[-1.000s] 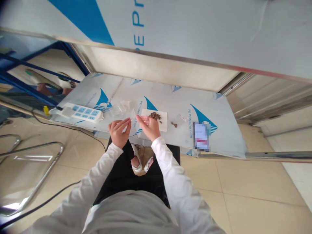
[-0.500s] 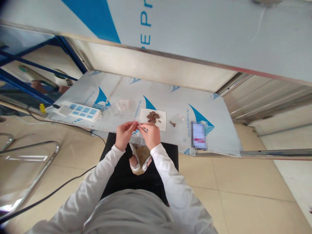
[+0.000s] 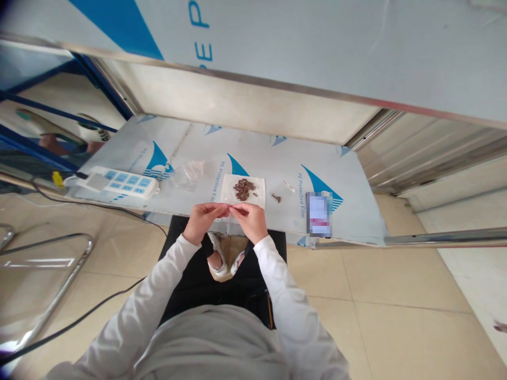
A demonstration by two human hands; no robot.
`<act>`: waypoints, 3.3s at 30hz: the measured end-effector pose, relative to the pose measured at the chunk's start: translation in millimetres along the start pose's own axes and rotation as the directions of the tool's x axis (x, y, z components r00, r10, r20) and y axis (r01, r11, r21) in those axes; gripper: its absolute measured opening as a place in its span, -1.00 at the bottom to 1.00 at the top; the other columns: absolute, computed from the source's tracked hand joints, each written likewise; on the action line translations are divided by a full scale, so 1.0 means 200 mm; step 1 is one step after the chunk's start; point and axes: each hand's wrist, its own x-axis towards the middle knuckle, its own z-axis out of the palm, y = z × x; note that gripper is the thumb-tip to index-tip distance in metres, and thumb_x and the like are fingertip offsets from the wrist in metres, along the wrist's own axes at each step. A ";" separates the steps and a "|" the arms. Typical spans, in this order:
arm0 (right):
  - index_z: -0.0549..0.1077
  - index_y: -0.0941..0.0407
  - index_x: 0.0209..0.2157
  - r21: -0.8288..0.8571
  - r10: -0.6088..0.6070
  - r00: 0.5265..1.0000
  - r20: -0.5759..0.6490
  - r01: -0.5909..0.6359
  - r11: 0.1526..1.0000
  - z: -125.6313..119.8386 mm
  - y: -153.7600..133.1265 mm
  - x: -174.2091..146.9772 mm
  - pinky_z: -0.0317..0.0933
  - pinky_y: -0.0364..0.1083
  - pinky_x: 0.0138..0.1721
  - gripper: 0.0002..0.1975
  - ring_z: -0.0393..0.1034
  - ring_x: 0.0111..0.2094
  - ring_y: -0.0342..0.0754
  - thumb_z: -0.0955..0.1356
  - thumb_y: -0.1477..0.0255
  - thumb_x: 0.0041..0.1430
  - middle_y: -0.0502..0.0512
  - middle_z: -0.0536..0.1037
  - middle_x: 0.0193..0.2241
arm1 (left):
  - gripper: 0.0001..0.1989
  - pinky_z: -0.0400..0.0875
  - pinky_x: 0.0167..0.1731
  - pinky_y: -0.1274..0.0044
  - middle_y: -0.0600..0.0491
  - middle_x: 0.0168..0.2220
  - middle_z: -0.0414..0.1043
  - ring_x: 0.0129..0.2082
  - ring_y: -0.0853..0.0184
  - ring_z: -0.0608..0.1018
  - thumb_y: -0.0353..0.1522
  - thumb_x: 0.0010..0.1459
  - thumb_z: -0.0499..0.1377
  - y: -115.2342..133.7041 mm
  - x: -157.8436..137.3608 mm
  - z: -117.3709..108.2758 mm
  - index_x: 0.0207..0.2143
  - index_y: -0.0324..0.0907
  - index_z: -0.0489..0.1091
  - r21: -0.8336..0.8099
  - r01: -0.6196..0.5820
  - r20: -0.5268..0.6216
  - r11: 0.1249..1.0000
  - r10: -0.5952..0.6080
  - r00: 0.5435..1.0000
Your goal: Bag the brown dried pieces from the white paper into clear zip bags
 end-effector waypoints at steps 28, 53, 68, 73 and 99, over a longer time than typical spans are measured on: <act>0.57 0.17 -0.34 -0.718 0.034 0.998 -0.053 -0.062 0.693 -0.17 0.33 0.41 0.24 -0.02 -0.04 -0.86 0.41 -0.11 0.08 0.34 0.56 0.10 0.28 0.56 -0.21 | -0.63 0.40 -0.15 0.44 0.07 -0.32 0.48 -0.27 0.32 0.54 -0.34 0.00 0.28 -0.08 0.06 0.07 -0.12 -0.14 0.30 0.583 -0.487 0.177 0.650 0.483 0.857; 0.52 0.13 -0.49 -0.579 0.009 0.999 -0.040 -0.030 0.814 -0.01 0.34 0.43 0.28 -0.10 -0.17 -0.88 0.44 -0.28 -0.04 0.38 0.62 -0.06 0.10 0.56 -0.35 | -0.66 0.40 -0.17 0.46 0.05 -0.32 0.49 -0.29 0.33 0.54 -0.32 0.00 0.26 -0.07 0.18 0.04 -0.14 -0.16 0.32 0.554 -0.415 0.037 0.722 0.477 0.878; 0.50 0.11 -0.19 -0.295 -0.216 0.967 -0.134 0.170 0.940 -0.04 0.02 0.28 0.33 -0.09 -0.21 -0.75 0.50 -0.30 -0.05 0.36 0.28 0.13 0.12 0.61 -0.30 | -0.66 0.40 -0.14 0.43 0.01 -0.27 0.51 -0.24 0.28 0.55 -0.35 -0.03 0.26 -0.11 0.24 0.09 -0.16 -0.17 0.33 0.508 -0.440 0.065 0.741 0.477 0.877; 0.58 0.06 -0.29 -0.365 -0.319 0.945 0.077 0.325 0.873 -0.07 -0.03 0.22 0.30 -0.10 -0.17 -0.76 0.47 -0.26 -0.03 0.30 0.27 0.21 0.10 0.61 -0.34 | -0.65 0.40 -0.12 0.44 -0.02 -0.20 0.50 -0.19 0.27 0.55 -0.35 -0.03 0.27 -0.11 0.25 0.09 -0.15 -0.19 0.33 0.458 -0.456 0.066 0.763 0.482 0.873; 0.53 0.13 -0.20 -0.495 -0.251 0.967 -0.037 0.201 0.846 -0.11 0.03 0.27 0.30 -0.09 -0.21 -0.80 0.44 -0.26 -0.03 0.31 0.40 0.19 0.13 0.58 -0.26 | -0.67 0.40 -0.15 0.48 0.05 -0.31 0.50 -0.27 0.33 0.55 -0.33 0.00 0.25 -0.10 0.20 0.02 -0.15 -0.17 0.34 0.502 -0.445 0.052 0.741 0.488 0.871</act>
